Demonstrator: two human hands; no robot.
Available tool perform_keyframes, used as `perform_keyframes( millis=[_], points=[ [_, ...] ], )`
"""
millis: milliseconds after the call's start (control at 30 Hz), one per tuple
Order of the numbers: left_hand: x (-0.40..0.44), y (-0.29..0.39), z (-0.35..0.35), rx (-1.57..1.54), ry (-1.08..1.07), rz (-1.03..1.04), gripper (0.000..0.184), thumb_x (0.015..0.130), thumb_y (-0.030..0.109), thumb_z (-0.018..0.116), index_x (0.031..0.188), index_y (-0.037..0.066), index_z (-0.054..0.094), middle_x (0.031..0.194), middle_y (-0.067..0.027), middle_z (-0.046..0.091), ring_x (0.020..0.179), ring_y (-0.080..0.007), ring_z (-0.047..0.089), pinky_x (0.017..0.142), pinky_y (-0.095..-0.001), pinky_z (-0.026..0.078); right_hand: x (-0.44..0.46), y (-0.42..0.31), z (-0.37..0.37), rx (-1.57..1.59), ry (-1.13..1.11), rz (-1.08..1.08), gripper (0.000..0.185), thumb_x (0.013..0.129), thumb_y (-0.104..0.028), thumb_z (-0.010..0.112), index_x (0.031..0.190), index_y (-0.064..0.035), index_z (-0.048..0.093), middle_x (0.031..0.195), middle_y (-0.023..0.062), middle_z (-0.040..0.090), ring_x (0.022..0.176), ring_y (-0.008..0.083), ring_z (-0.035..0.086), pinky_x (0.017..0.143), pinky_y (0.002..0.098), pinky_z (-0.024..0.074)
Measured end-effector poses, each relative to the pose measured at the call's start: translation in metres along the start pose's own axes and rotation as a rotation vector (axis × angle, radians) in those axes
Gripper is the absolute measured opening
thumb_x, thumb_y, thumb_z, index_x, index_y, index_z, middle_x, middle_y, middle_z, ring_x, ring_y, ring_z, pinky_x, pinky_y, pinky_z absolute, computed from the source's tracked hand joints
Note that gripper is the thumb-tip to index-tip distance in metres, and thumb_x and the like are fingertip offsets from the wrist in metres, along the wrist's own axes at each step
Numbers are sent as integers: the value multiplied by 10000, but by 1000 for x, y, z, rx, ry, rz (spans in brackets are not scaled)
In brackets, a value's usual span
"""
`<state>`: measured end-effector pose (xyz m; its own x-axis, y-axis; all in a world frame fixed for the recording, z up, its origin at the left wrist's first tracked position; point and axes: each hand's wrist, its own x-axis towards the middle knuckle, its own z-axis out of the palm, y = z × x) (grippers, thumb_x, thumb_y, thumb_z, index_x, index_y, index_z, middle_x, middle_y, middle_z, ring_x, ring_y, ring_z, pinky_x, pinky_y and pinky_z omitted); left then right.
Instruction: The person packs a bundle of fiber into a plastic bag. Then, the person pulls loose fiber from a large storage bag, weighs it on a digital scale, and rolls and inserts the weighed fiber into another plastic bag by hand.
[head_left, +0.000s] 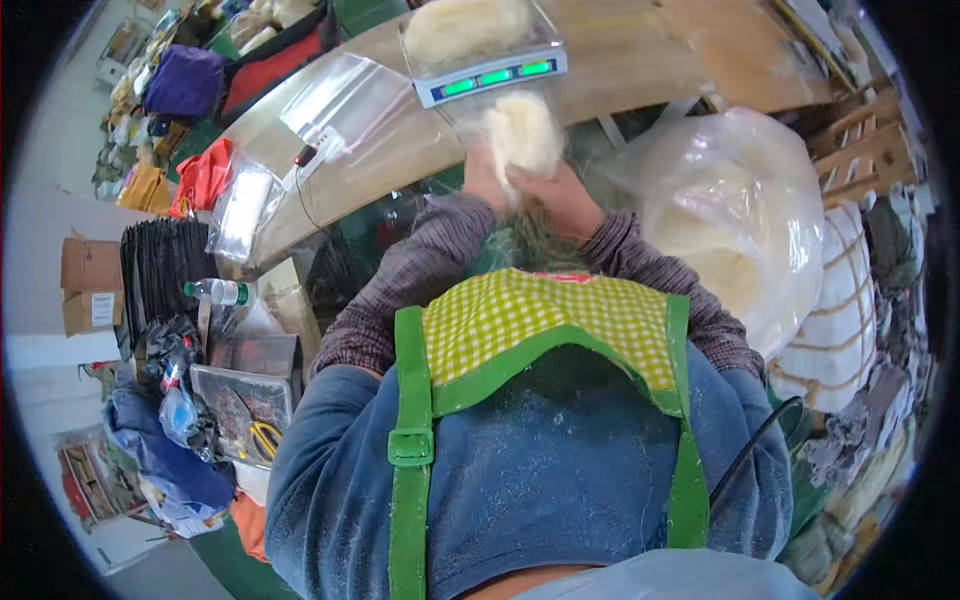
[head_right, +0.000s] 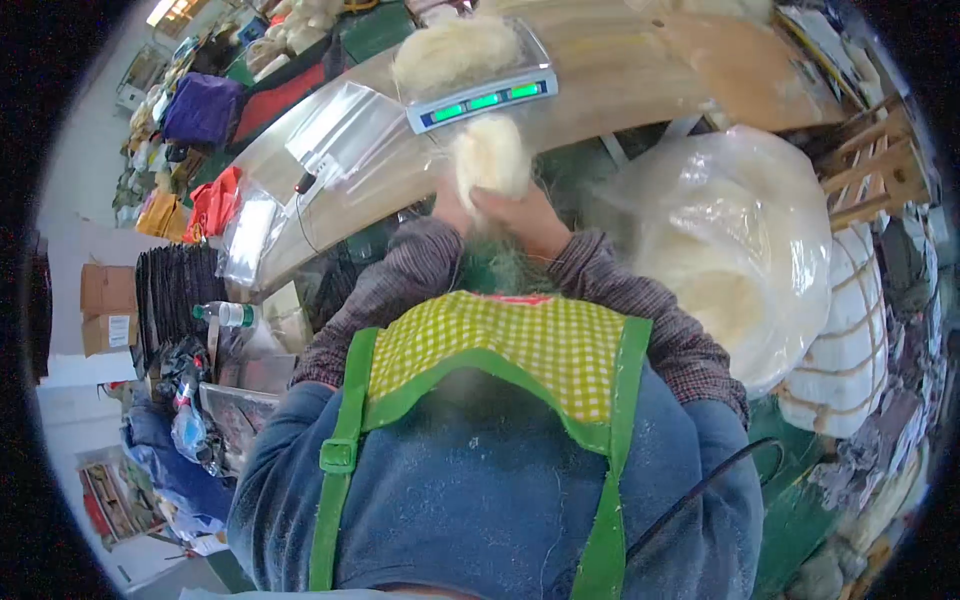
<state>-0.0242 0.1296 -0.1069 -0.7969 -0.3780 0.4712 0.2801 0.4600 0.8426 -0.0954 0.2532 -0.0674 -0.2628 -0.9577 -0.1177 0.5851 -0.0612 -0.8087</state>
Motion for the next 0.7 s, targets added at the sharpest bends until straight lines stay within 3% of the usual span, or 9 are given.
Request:
perform_keyframes(
  millis=[33,67,167,300,467,533,567,600,700],
  points=[
    [-1,15,-2,583,-45,56,372,830,209,529,1168,61,490,1162,-130,520,1078,-265,498,887,-408,421,3,3,-3,-206,6,-52,456,879,-254,506,1246,-6,397,1159,113,515,1003,218,549,843,328,458],
    [3,28,-5,592,-25,54,372,830,209,529,1168,61,490,1162,-130,520,1078,-265,498,887,-408,421,6,-3,-9,-216,-13,-49,456,879,-254,506,1246,-6,397,1159,113,515,1003,218,549,843,328,458],
    [10,66,-16,-203,-267,-320,360,853,180,514,1188,55,467,1129,-146,535,1075,-249,502,881,-404,427,5,-20,-36,-175,-30,54,448,888,-273,476,1231,7,408,1148,135,516,990,238,556,809,344,473],
    [-7,92,-31,-870,56,-580,409,803,170,591,1172,39,472,1073,-123,562,1043,-229,522,861,-375,436,-10,-56,-74,141,-133,216,367,863,-165,525,1189,-13,453,1121,112,539,1003,189,538,797,349,479],
    [-30,20,49,-715,338,-646,396,782,112,615,1140,11,479,1036,-112,574,971,-220,559,811,-339,466,-20,-74,-97,424,-165,477,365,843,-143,547,1171,-11,456,1090,123,551,989,214,550,790,324,478],
    [-14,32,88,-272,186,-138,413,745,85,645,1119,11,485,1009,-107,585,906,-216,584,765,-329,487,-11,-53,-121,-547,-532,-10,410,843,-169,546,1196,-6,419,1109,145,534,998,242,544,809,324,466],
    [-7,36,93,-264,195,-144,413,745,85,645,1119,11,485,1009,-107,585,906,-216,584,765,-329,487,-9,-49,-128,-1030,-687,-293,433,843,-182,546,1209,-3,401,1118,156,526,1002,256,541,818,323,460],
    [2,41,96,-264,279,-266,417,740,88,646,1117,11,484,999,-106,590,897,-212,587,759,-324,489,-7,-46,-134,-1026,-701,-294,433,843,-182,546,1209,-3,401,1118,156,526,1002,256,541,818,323,460],
    [20,39,96,-255,459,-516,426,730,95,647,1114,12,481,978,-104,599,880,-205,593,747,-312,495,-8,-38,-137,-581,-70,3,511,800,-194,602,1211,14,380,1116,184,513,1007,289,519,855,340,426]
  ],
)
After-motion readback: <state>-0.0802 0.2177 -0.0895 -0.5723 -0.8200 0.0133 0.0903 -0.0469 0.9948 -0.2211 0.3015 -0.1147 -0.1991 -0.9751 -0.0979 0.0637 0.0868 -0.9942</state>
